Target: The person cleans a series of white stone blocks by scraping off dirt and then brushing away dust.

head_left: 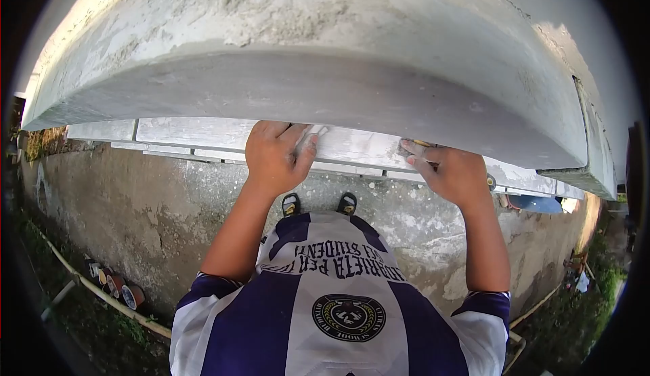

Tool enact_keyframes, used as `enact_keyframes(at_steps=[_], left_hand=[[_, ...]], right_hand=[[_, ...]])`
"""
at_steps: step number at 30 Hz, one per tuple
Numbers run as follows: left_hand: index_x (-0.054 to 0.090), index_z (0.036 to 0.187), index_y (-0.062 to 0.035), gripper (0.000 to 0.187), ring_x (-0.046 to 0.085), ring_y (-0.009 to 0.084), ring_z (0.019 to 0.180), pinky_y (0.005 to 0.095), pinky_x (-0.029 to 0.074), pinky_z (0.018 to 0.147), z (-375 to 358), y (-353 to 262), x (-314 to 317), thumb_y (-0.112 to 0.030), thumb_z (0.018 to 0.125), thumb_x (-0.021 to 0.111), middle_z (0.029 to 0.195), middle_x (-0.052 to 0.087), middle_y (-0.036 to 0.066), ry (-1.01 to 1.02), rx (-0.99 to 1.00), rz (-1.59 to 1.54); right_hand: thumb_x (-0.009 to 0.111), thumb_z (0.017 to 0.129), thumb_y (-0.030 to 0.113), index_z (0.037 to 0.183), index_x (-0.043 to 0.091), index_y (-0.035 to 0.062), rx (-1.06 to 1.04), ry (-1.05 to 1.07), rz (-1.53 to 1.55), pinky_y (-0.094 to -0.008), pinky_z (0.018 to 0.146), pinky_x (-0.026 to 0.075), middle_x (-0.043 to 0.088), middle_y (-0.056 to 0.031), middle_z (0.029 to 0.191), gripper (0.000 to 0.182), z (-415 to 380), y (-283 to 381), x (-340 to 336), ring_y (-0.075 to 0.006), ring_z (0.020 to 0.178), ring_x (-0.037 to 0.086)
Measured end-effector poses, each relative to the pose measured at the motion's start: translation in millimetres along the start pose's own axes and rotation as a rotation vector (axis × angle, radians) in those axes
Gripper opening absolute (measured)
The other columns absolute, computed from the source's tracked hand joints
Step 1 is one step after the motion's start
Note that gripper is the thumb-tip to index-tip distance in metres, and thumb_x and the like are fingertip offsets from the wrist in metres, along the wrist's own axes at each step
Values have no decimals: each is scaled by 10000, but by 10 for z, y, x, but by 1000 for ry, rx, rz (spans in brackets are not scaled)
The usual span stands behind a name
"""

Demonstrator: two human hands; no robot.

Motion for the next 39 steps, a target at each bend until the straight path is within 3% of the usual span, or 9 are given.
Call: enact_keyframes(at_steps=[3, 10, 19, 25, 26, 30, 33, 37, 39], left_hand=[[764, 934, -57, 235, 625, 304, 766, 400, 488, 714, 0, -8, -9, -226, 779, 711, 846, 677, 100, -22, 9, 4], [765, 944, -59, 242, 612, 289, 746, 394, 476, 689, -29, 29, 24, -235, 787, 711, 856, 677, 93, -12, -3, 24], [762, 1004, -66, 253, 603, 267, 761, 373, 470, 690, 40, -69, -34, -202, 805, 686, 840, 645, 73, -50, 27, -49], [719, 1036, -38, 269, 620, 291, 760, 381, 480, 673, 60, -176, -80, -210, 831, 701, 850, 657, 99, -5, 105, -13], [705, 1034, -25, 268, 631, 308, 752, 389, 487, 658, 91, -240, -101, -212, 842, 707, 850, 662, 116, 18, 140, 7], [616, 1080, 3, 281, 661, 347, 664, 401, 508, 585, -87, -509, -102, -236, 937, 657, 793, 655, 159, 163, -175, -282], [463, 1179, 19, 355, 662, 300, 626, 388, 511, 596, -265, -680, 26, -232, 978, 614, 824, 657, 194, 587, -496, -542], [425, 1197, 17, 339, 630, 174, 627, 315, 502, 572, -580, -766, 373, -241, 1021, 555, 867, 645, 122, 702, -761, -1024], [421, 1207, 6, 318, 606, 117, 636, 266, 516, 580, -626, -823, 409, -272, 1066, 484, 913, 627, 79, 734, -827, -1156]], right_hand=[[718, 857, 416, 945, 805, 144, 39, 81, -78, -401, 713, 551, 721, -96, 862, 299, 69, 154, 5, -302, 796, 691], [727, 849, 406, 841, 788, 105, 157, 30, 67, -434, 615, 502, 655, -164, 665, 307, -192, -121, -97, -351, 613, 638], [693, 880, 347, 879, 783, 102, 158, 61, 96, -447, 645, 512, 658, -157, 692, 261, -43, 245, 84, -366, 666, 652], [627, 916, 218, 1090, 734, 80, 283, -1, 269, -469, 740, 518, 674, -208, 858, 247, -374, 365, 139, -397, 803, 657], [581, 946, 168, 1292, 640, 90, 260, 13, 287, -471, 772, 517, 662, -237, 910, 360, -436, 382, 237, -421, 825, 640], [531, 982, 123, 1449, 471, 40, 369, 163, 630, -434, 796, 529, 672, -199, 872, 478, -405, 569, 408, -352, 820, 676], [513, 982, 66, 1487, 427, 54, 527, 132, 1009, -375, 723, 543, 673, -165, 940, 512, -366, 641, 464, -221, 809, 683], [479, 975, -5, 1409, 396, 53, 423, -162, 1270, -330, 570, 521, 625, -143, 1000, 445, -326, 617, 772, -127, 776, 633], [469, 971, -23, 1321, 387, 60, 680, -158, 1567, -304, 543, 503, 603, -151, 1031, 369, -368, 726, 702, -119, 759, 614]])
Point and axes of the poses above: each hand's wrist, its own z-axis towards the middle knuckle, its own x-axis out of the palm, y = z × x, the point moved 5 cm from there along z, towards the middle knuckle
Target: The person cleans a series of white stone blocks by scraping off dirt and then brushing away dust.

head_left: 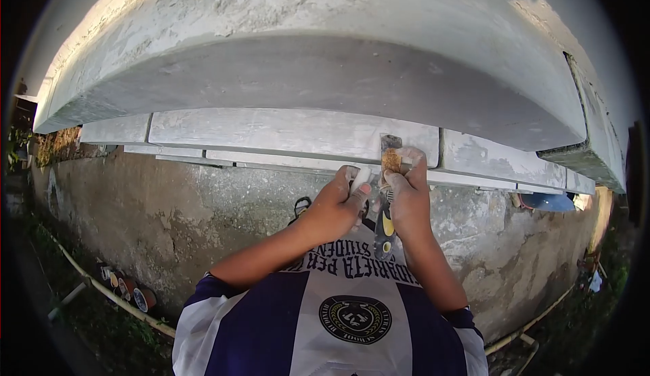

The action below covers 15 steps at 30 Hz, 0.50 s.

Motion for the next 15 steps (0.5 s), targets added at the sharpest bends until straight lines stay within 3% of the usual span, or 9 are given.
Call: enact_keyframes(at_steps=[1, 3, 6, 9, 12, 15], left_hand=[[415, 1226, 10, 347, 616, 119, 678, 268, 526, 615, -16, 16, 23, -288, 1065, 489, 940, 630, 86, 14, -77, -21], [403, 1263, 18, 406, 636, 123, 762, 272, 546, 685, -65, 10, 76, -322, 1063, 499, 992, 636, 100, 42, -227, -62], [385, 1333, 26, 491, 628, 121, 949, 266, 537, 811, -68, 52, 135, -353, 1054, 522, 1100, 626, 115, 87, -106, 63], [417, 1296, 54, 520, 618, 126, 931, 280, 512, 835, -28, 224, 153, -360, 1026, 579, 1043, 640, 100, 92, -27, -217], [450, 1294, 48, 474, 588, 120, 1026, 290, 480, 899, -51, 282, 156, -326, 1031, 574, 1080, 642, 91, 124, -55, -186], [452, 1311, 36, 435, 593, 113, 1012, 284, 488, 875, -60, 216, 112, -278, 1034, 566, 1081, 643, 82, 143, -56, -62]], right_hand=[[486, 961, -33, 1203, 343, 74, -9, -14, -13, -273, 547, 482, 579, -142, 995, 300, -27, 45, 32, -127, 733, 588], [502, 952, -39, 1201, 351, 57, -68, -70, -6, -252, 530, 463, 581, -128, 955, 307, 6, -70, 26, -121, 705, 583], [540, 934, -50, 1189, 355, 40, -86, -117, -7, -241, 488, 433, 573, -95, 883, 328, -24, -121, 25, -107, 655, 566], [591, 920, -45, 1182, 359, 36, -53, -130, 3, -235, 473, 416, 559, -62, 813, 359, -95, -107, 48, -90, 623, 545], [606, 931, -26, 1199, 394, 39, -61, -153, 34, -225, 550, 450, 608, -84, 851, 348, -132, -163, 21, -100, 685, 585], [628, 946, 22, 1181, 446, 37, -78, -202, 25, -224, 591, 471, 635, -86, 870, 297, -143, -252, 11, -108, 718, 607]])
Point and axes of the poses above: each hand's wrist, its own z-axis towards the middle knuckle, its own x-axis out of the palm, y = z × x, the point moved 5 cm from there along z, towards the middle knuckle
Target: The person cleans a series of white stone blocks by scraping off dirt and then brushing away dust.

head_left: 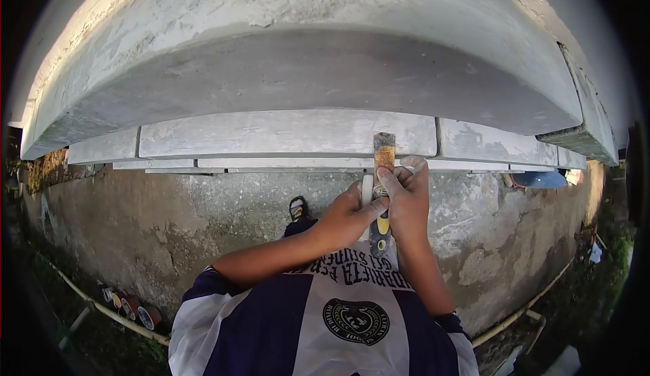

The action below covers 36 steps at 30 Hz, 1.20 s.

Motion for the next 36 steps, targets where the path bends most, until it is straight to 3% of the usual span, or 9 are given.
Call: enact_keyframes(at_steps=[4, 6, 10, 12, 16, 19, 23, 32, 36], left_hand=[[442, 1351, 13, 394, 595, 113, 1048, 275, 495, 897, 14, -35, 21, -209, 1042, 544, 1161, 615, 79, 32, 67, -140], [467, 1337, 13, 376, 593, 114, 1052, 271, 490, 898, 21, -26, 73, -209, 1042, 542, 1149, 619, 77, 15, 5, -263], [511, 1305, 33, 378, 601, 114, 1027, 257, 494, 865, 63, 17, 263, -232, 1039, 553, 1113, 639, 86, -31, 1, -159], [540, 1273, 49, 377, 615, 109, 971, 245, 500, 829, 112, -17, 421, -244, 1036, 564, 1063, 659, 85, -114, 13, -247], [599, 1139, 55, 298, 631, 79, 785, 222, 509, 705, 236, -142, 560, -222, 1035, 565, 928, 687, 56, -234, -16, 3], [598, 1123, 47, 255, 635, 70, 789, 222, 507, 688, 393, -122, 695, -190, 1039, 552, 940, 687, 58, -267, 141, -177], [596, 1135, 25, 224, 638, 73, 792, 228, 512, 691, 417, -121, 894, -171, 1038, 547, 948, 685, 55, -396, 171, -251], [562, 1177, 49, 300, 653, 98, 822, 236, 521, 702, 617, -288, 759, -210, 1026, 570, 964, 686, 73, -473, 168, -257], [556, 1176, 75, 343, 654, 109, 840, 240, 522, 716, 488, -395, 778, -234, 1026, 573, 961, 686, 90, -451, 26, -129]], right_hand=[[612, 999, 136, 1055, 531, 8, 127, 8, 65, -230, 555, 442, 602, -24, 802, 162, -33, -115, -10, -67, 669, 551], [567, 1029, 216, 998, 596, 0, 169, 19, 61, -236, 607, 457, 632, -30, 829, 220, -108, -82, -36, -68, 699, 561], [502, 1059, 284, 966, 664, -11, 148, 62, 19, -247, 662, 469, 659, -36, 835, 349, -72, -49, -248, -78, 727, 573], [500, 1054, 258, 965, 655, -15, 124, 105, -63, -254, 654, 461, 652, -43, 819, 327, -6, 25, -359, -85, 714, 564], [488, 1041, 225, 958, 642, -23, 93, 232, -204, -287, 660, 455, 640, -61, 790, 303, 169, 141, -598, -108, 703, 557], [487, 1031, 221, 952, 635, -30, 64, 263, -236, -313, 677, 454, 634, -75, 777, 302, 266, 131, -710, -129, 712, 558], [504, 1022, 225, 979, 633, -46, 168, 327, -112, -321, 712, 468, 643, -106, 808, 303, 382, 118, -802, -160, 738, 580], [512, 1008, 188, 1014, 628, -38, 220, 336, 63, -308, 714, 473, 652, -108, 897, 254, 649, 223, -621, -166, 786, 604], [531, 1002, 164, 1037, 621, -30, 270, 341, 94, -291, 688, 476, 635, -76, 882, 217, 536, 265, -662, -142, 772, 597]])
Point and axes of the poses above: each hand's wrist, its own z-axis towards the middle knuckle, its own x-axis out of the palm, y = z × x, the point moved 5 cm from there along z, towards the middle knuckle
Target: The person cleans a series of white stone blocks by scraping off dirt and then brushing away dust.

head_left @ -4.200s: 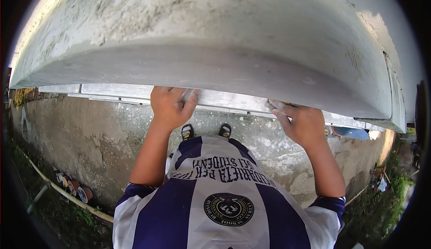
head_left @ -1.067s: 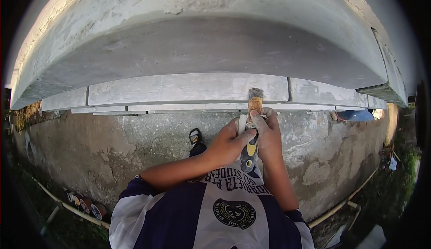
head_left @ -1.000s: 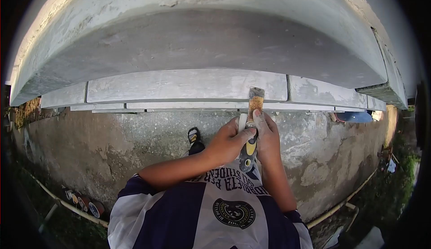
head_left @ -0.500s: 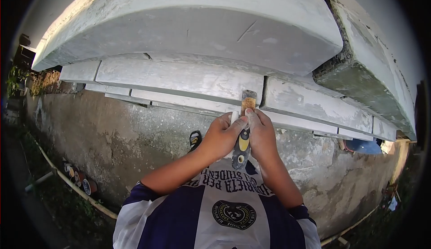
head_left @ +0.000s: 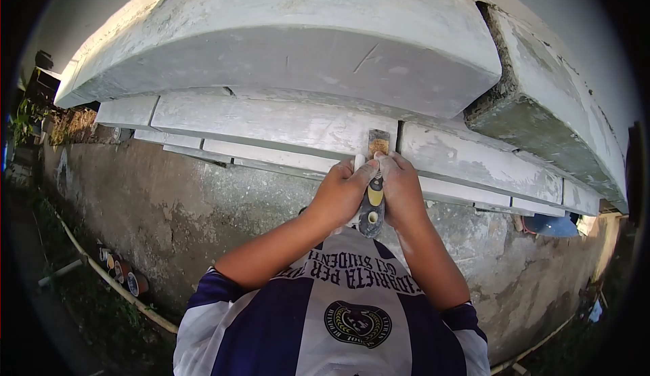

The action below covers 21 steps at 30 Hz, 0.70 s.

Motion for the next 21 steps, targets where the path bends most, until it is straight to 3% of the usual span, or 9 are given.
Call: enact_keyframes(at_steps=[5, 6, 9, 14, 21], left_hand=[[556, 1168, 74, 386, 651, 117, 837, 251, 523, 721, -41, 230, -48, -279, 1015, 591, 933, 686, 104, 15, 77, -12], [558, 1160, 67, 383, 647, 115, 821, 250, 522, 714, 6, 125, -16, -286, 1013, 595, 937, 682, 96, 59, 23, -125], [557, 1146, 65, 373, 645, 110, 816, 248, 522, 710, 199, -38, -56, -285, 1018, 591, 951, 675, 88, 27, -16, -62], [572, 1122, 77, 381, 647, 116, 819, 234, 517, 716, 31, 152, -119, -290, 1023, 580, 955, 676, 100, 77, -27, 41], [574, 1142, 63, 363, 652, 131, 815, 264, 533, 703, 276, 39, -113, -279, 1022, 572, 974, 679, 103, 64, -6, -57]], right_hand=[[557, 997, 124, 1039, 610, -4, -14, -52, -38, -264, 627, 482, 621, -40, 853, 145, -128, -104, -29, -115, 728, 603], [561, 991, 130, 1035, 609, -9, 15, -62, 77, -267, 624, 485, 622, -43, 856, 153, -55, -74, 20, -118, 723, 604], [567, 982, 138, 1038, 607, -22, -4, -65, 143, -270, 625, 489, 624, -50, 853, 174, 55, 138, 141, -123, 713, 606], [519, 1002, 150, 1093, 580, -41, 59, -58, 4, -289, 662, 503, 628, -90, 876, 220, -149, 16, 71, -148, 759, 620], [516, 1009, 157, 1080, 581, -44, 8, -55, 86, -281, 643, 496, 628, -81, 869, 223, 67, 135, 164, -147, 754, 620]])
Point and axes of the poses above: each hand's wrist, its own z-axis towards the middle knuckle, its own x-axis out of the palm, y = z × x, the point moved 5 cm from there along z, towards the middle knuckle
